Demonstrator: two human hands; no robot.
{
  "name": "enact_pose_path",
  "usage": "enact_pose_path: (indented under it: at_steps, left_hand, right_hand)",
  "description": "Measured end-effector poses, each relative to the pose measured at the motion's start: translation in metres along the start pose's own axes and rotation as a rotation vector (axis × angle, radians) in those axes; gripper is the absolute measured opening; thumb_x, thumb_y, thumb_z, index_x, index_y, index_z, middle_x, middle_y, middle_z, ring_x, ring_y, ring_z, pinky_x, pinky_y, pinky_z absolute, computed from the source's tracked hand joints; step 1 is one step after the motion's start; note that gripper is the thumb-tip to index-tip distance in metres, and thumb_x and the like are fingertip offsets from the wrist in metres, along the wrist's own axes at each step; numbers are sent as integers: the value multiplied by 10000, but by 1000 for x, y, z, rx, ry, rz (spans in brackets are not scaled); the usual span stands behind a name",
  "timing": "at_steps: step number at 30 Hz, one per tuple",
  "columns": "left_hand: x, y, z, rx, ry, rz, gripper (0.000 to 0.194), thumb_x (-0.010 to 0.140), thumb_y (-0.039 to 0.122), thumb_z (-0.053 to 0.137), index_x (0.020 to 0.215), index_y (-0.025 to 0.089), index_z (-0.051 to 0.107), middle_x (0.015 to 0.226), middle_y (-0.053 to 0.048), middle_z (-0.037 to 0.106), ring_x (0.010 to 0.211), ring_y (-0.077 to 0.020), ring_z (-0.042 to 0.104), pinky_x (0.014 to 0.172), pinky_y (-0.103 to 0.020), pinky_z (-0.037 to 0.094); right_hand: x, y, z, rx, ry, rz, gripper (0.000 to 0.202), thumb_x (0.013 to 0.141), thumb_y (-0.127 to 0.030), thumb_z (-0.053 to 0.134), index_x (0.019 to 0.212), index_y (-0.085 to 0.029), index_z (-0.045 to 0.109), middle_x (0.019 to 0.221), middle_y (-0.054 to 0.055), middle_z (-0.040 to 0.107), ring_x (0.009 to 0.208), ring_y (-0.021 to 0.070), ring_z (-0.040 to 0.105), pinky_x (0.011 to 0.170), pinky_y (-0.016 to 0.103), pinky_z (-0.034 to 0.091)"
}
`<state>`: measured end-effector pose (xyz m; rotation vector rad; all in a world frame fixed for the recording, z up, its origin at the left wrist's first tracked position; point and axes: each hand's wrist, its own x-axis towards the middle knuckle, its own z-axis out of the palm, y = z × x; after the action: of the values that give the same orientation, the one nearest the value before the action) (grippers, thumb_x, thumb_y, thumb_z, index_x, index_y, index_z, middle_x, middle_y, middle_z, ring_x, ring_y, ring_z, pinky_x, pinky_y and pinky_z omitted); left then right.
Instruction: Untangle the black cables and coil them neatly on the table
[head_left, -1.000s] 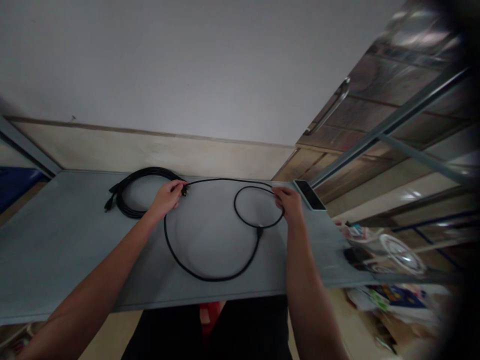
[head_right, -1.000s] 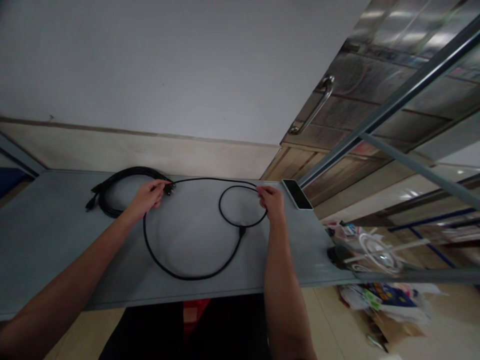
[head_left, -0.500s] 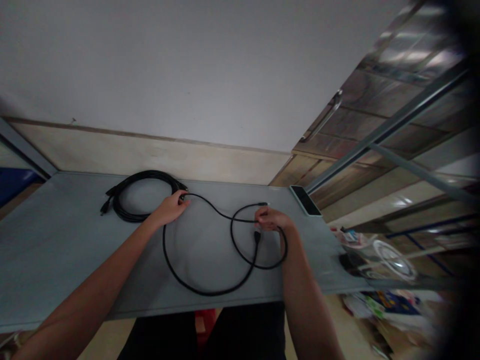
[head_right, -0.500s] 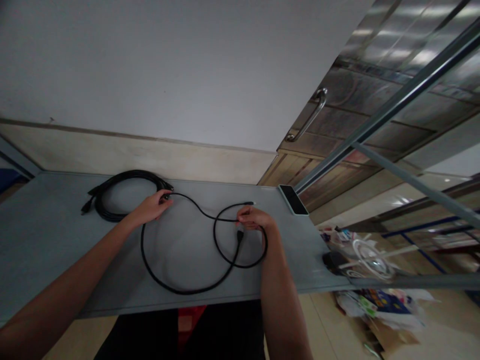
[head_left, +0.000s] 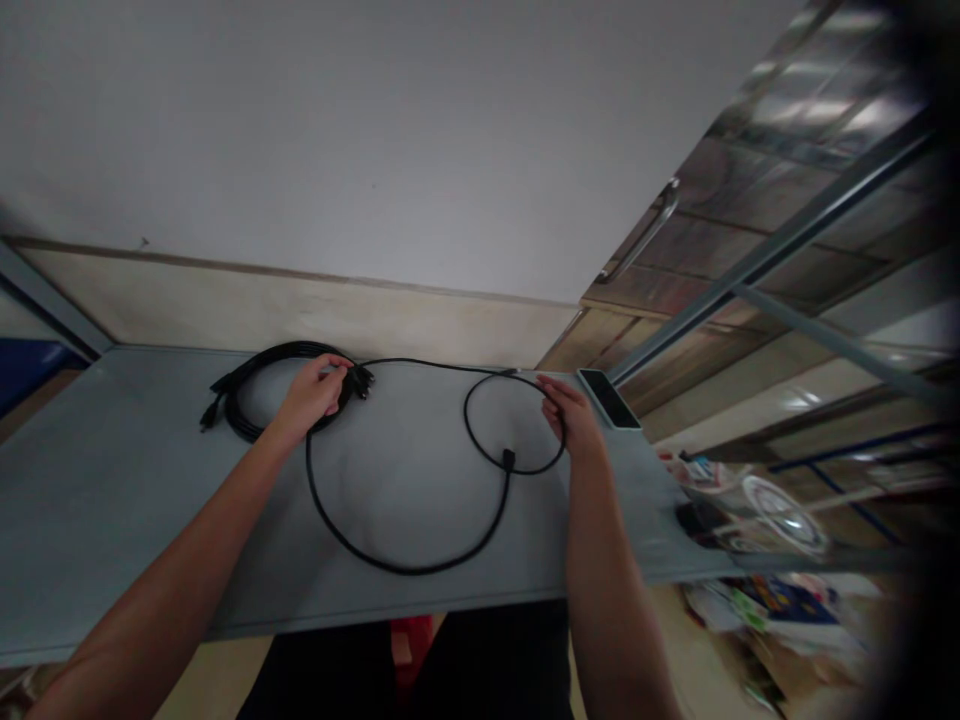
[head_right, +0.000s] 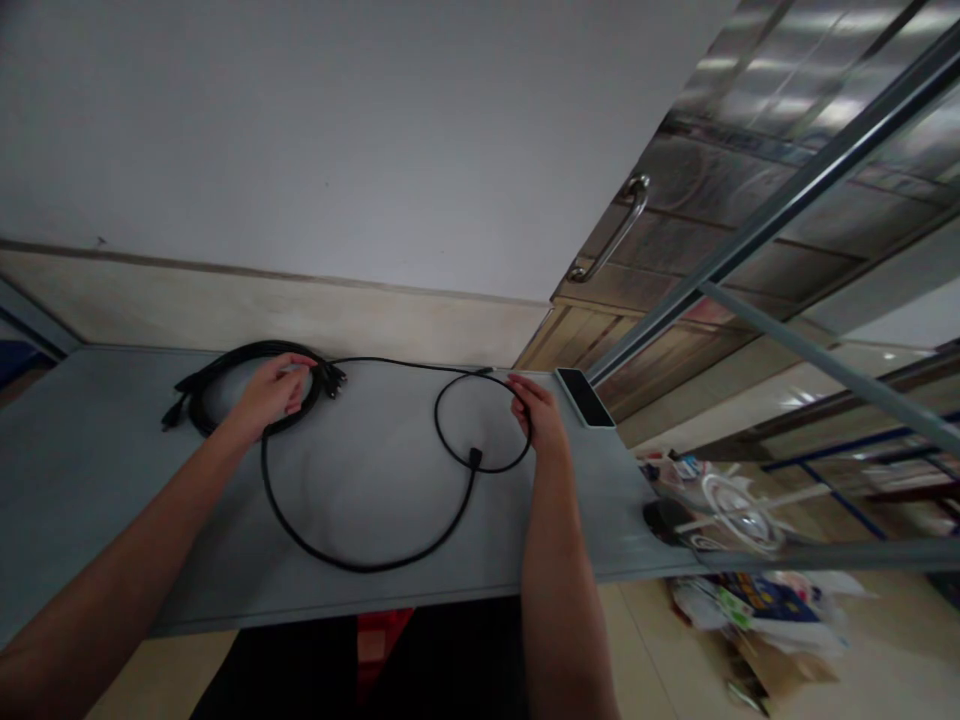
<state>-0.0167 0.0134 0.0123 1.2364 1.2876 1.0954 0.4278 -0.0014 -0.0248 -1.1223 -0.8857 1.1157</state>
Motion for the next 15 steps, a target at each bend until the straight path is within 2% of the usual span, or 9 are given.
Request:
enact_pose_path:
  at_steps: [3,6,8,11,13,15]
  left_hand:
    - [-1,0,-5,114,-201,-61,244,873,289,547,1088,178,579,514,76,456,376,-93,412,414,-205,347]
    - [-5,-6,-2,312,-342,-43,302,853,307,571,1116,165,610,516,48,520,428,-130,509,461,-230,383]
    - [-6,-12,2,406,-379,-5,309,841,310,578,1105,157,624,509,39,536,449,-146,538,481,-239,390]
    - [-7,-21,10,400,-402,-3,310,819,271,562,1101,148,602,595,7,600,507,-157,586,497,-246,421]
    - [-7,-29,15,383,-403,-22,357,788,234,569,1132,138,582,743,-40,662,538,-152,603,498,-253,445]
    - [-6,-36,20,416,-366,-19,449,768,209,582,1209,127,563,877,-83,694,551,-145,606,504,-260,459]
  right_hand:
    - [-4,1,5,-73,-94,76,379,736,-376,801,1048,-172,738,880,50,664,457,21,334,339,186,202]
    - [-8,2,11,-148,-235,204,452,745,-363,798,1131,-142,716,722,3,586,427,16,281,341,190,145]
    - [-9,3,14,-180,-254,222,533,753,-357,783,1230,-149,664,668,-24,550,418,22,280,350,186,154]
    - [-8,7,17,-220,-146,132,633,763,-354,753,1349,-213,557,668,-42,565,415,36,304,364,180,206]
    - [-6,9,18,-285,-106,108,543,765,-363,738,1265,-200,605,645,-45,543,409,43,308,354,188,201]
    - [-5,10,18,-343,-146,143,414,764,-385,732,1104,-154,677,609,-44,497,402,46,308,337,202,175]
